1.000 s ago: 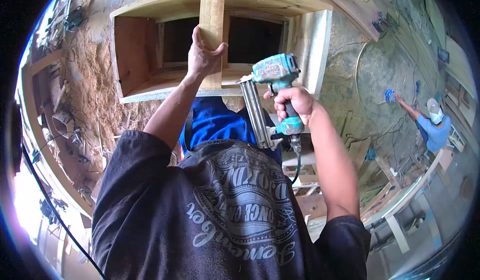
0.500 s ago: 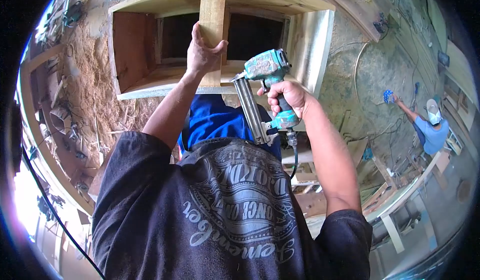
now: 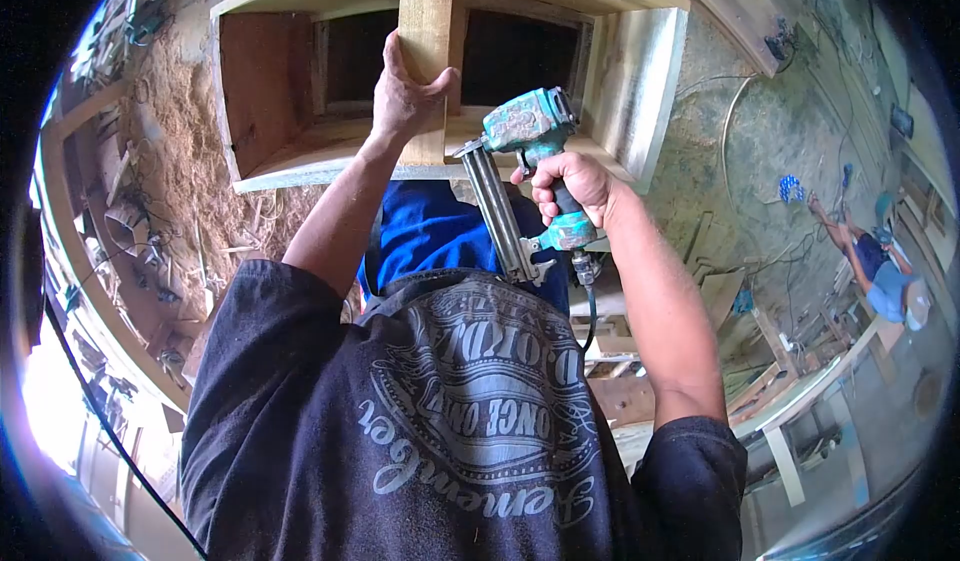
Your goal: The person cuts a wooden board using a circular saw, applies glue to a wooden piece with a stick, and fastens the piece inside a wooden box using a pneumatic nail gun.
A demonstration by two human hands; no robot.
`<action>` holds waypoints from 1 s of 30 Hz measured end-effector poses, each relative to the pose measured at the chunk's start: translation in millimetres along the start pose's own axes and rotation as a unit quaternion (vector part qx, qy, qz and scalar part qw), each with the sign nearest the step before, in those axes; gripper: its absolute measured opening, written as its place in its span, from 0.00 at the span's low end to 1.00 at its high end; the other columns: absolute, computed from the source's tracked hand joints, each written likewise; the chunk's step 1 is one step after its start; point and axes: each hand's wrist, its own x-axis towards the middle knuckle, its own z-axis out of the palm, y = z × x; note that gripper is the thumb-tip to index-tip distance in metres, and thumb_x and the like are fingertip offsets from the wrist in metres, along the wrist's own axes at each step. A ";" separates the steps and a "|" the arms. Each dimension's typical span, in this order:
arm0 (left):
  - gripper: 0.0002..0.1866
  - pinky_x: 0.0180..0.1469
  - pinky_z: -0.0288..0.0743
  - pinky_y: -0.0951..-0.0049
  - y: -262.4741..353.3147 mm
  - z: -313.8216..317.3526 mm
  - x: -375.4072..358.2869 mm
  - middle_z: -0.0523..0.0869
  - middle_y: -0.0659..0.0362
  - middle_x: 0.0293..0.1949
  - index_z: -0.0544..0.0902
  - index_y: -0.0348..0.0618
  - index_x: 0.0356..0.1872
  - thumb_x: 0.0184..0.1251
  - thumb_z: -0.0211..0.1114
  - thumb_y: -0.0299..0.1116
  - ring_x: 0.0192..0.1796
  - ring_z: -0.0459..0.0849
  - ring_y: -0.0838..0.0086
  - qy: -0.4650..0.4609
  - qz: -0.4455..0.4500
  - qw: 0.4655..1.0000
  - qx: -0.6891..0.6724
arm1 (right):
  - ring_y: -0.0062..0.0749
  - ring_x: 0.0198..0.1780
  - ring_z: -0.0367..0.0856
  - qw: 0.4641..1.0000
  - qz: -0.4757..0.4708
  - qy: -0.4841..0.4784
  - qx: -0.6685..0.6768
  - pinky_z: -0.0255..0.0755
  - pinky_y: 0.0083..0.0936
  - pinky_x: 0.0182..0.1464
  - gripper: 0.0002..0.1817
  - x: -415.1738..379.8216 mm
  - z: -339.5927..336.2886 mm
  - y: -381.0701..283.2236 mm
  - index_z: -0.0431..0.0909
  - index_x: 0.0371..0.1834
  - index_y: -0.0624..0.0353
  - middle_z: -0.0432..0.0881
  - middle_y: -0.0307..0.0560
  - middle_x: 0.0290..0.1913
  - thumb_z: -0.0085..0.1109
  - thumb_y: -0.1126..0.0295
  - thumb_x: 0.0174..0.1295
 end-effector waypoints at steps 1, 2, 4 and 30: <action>0.52 0.59 0.77 0.56 -1.3 -0.9 0.2 0.79 0.37 0.54 0.54 0.40 0.72 0.49 0.74 0.48 0.55 0.82 0.47 -0.001 0.001 1.000 0.001 | 0.24 0.18 0.74 1.000 0.000 -0.004 -0.003 0.75 0.27 0.27 0.20 1.8 0.4 0.4 0.75 0.48 0.67 0.75 0.40 0.20 0.53 0.71 0.50; 0.52 0.59 0.77 0.56 -1.0 -1.1 -0.3 0.79 0.37 0.54 0.54 0.40 0.72 0.49 0.74 0.48 0.55 0.82 0.47 -0.002 0.000 1.000 0.002 | 0.24 0.18 0.74 1.000 0.001 -0.004 -0.002 0.75 0.27 0.27 0.20 1.8 0.2 0.7 0.75 0.48 0.67 0.75 0.40 0.20 0.53 0.71 0.50; 0.52 0.58 0.78 0.56 0.5 -1.1 0.2 0.80 0.37 0.53 0.54 0.40 0.72 0.49 0.74 0.48 0.55 0.82 0.47 -0.007 0.000 1.000 -0.009 | 0.25 0.17 0.75 1.000 -0.001 0.001 -0.014 0.75 0.27 0.26 0.20 1.5 0.5 -1.2 0.76 0.47 0.67 0.75 0.40 0.20 0.53 0.70 0.50; 0.50 0.58 0.78 0.57 9.3 -3.0 -5.5 0.80 0.38 0.53 0.55 0.43 0.71 0.50 0.74 0.46 0.55 0.82 0.47 -0.007 -0.012 1.000 -0.012 | 0.24 0.17 0.74 0.999 0.030 -0.029 0.019 0.74 0.24 0.25 0.15 11.7 -2.3 -7.7 0.76 0.44 0.67 0.75 0.40 0.21 0.53 0.73 0.52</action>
